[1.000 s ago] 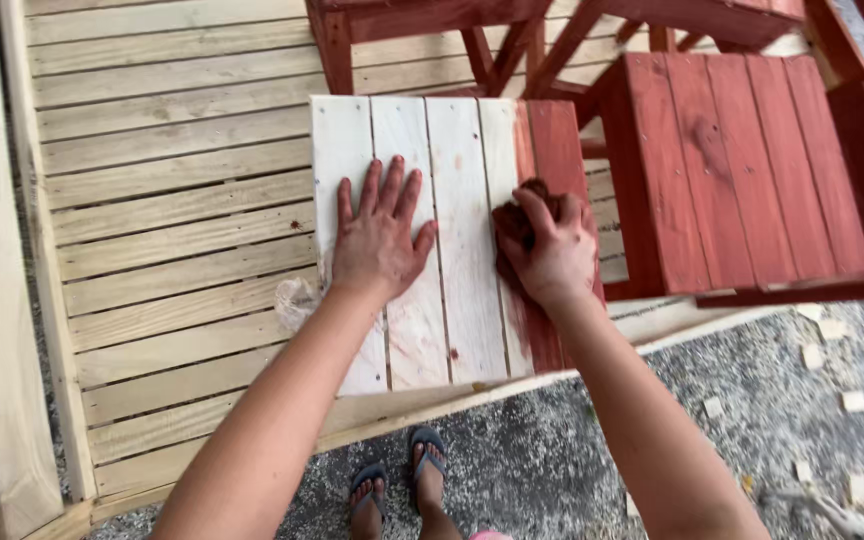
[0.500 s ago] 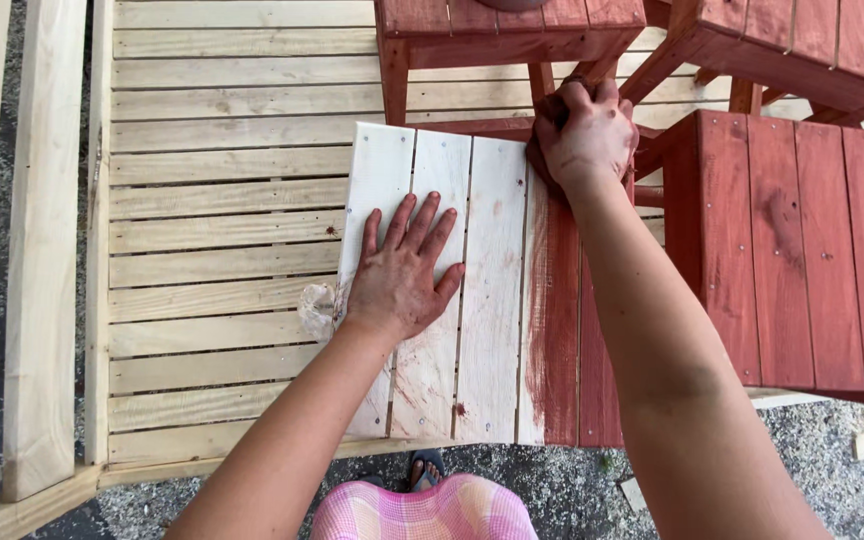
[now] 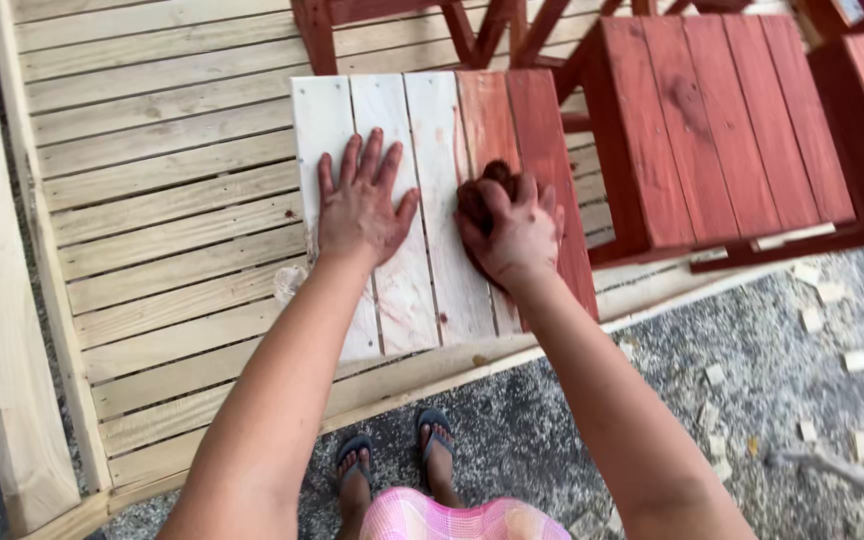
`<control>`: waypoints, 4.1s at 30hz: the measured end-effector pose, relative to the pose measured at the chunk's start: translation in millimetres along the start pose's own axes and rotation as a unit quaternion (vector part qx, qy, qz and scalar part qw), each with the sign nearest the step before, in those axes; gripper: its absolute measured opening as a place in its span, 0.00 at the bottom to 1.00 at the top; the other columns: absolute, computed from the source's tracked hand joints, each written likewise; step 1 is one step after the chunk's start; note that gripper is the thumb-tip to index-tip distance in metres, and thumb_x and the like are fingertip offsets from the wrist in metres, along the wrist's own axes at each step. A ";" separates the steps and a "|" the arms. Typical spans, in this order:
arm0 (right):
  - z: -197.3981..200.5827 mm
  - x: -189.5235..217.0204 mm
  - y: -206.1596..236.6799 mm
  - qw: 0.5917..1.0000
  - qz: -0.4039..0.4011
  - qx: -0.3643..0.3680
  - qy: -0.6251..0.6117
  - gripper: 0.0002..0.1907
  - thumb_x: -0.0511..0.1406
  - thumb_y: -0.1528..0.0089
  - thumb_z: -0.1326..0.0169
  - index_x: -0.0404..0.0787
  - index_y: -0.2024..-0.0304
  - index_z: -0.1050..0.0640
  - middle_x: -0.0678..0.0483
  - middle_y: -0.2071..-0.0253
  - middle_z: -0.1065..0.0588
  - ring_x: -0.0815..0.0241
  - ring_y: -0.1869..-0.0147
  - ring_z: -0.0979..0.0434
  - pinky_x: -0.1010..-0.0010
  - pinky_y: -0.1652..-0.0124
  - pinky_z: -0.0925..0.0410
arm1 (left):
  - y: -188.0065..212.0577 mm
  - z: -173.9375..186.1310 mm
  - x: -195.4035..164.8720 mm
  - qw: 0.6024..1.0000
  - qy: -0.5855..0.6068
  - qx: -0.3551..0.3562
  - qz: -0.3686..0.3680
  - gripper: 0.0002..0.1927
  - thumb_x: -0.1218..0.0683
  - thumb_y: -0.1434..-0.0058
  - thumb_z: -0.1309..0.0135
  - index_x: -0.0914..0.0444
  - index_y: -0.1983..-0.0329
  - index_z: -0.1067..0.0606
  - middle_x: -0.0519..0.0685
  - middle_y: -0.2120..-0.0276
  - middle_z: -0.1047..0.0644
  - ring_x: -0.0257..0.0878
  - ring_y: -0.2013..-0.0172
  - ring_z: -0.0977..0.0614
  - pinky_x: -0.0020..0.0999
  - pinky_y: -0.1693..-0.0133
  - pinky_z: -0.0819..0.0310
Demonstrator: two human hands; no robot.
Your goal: The person applies reddish-brown stain to wooden stools using a cloth. They dip the cloth into a bucket of stain, wipe the legs and seat of each stool, and move between multiple stools on a wooden platform.
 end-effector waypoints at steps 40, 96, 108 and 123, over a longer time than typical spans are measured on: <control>-61.8 2.9 -225.7 0.997 0.035 -0.060 0.016 0.19 0.47 0.39 0.38 0.66 0.45 0.22 0.44 0.32 0.39 0.34 0.37 0.36 0.42 0.46 0.35 | -12.5 3.7 9.1 0.997 -0.001 0.061 0.054 0.40 0.37 0.32 0.70 0.61 0.23 0.57 0.57 0.23 0.61 0.56 0.25 0.65 0.64 0.32 0.76; -67.8 -2.5 -256.5 0.995 0.015 -0.096 0.033 0.21 0.47 0.44 0.35 0.62 0.48 0.22 0.45 0.44 0.34 0.39 0.46 0.29 0.48 0.57 0.28 | -10.8 -8.8 8.7 0.998 -0.018 0.036 0.051 0.40 0.37 0.33 0.69 0.60 0.23 0.55 0.57 0.23 0.59 0.55 0.26 0.62 0.62 0.32 0.73; -22.1 -10.5 -61.5 0.995 0.037 -0.097 -0.009 0.21 0.46 0.41 0.37 0.66 0.45 0.22 0.46 0.49 0.30 0.35 0.48 0.25 0.45 0.58 0.26 | -3.8 -0.7 8.2 0.999 -0.002 -0.005 0.052 0.41 0.36 0.32 0.66 0.57 0.21 0.53 0.54 0.22 0.57 0.54 0.24 0.60 0.63 0.30 0.72; 38.2 1.1 82.9 0.989 0.103 -0.097 0.043 0.26 0.50 0.44 0.36 0.52 0.45 0.21 0.48 0.33 0.34 0.32 0.36 0.35 0.43 0.48 0.31 | -9.2 -5.3 4.0 0.998 -0.044 0.035 0.026 0.40 0.35 0.31 0.73 0.58 0.21 0.59 0.56 0.23 0.60 0.56 0.25 0.60 0.65 0.32 0.70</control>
Point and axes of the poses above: each hand's wrist, its own y-axis away from the middle knuckle, its own z-axis out of the back of the hand, x = y × z, the point moved 7 cm from there along -y, towards the middle knuckle
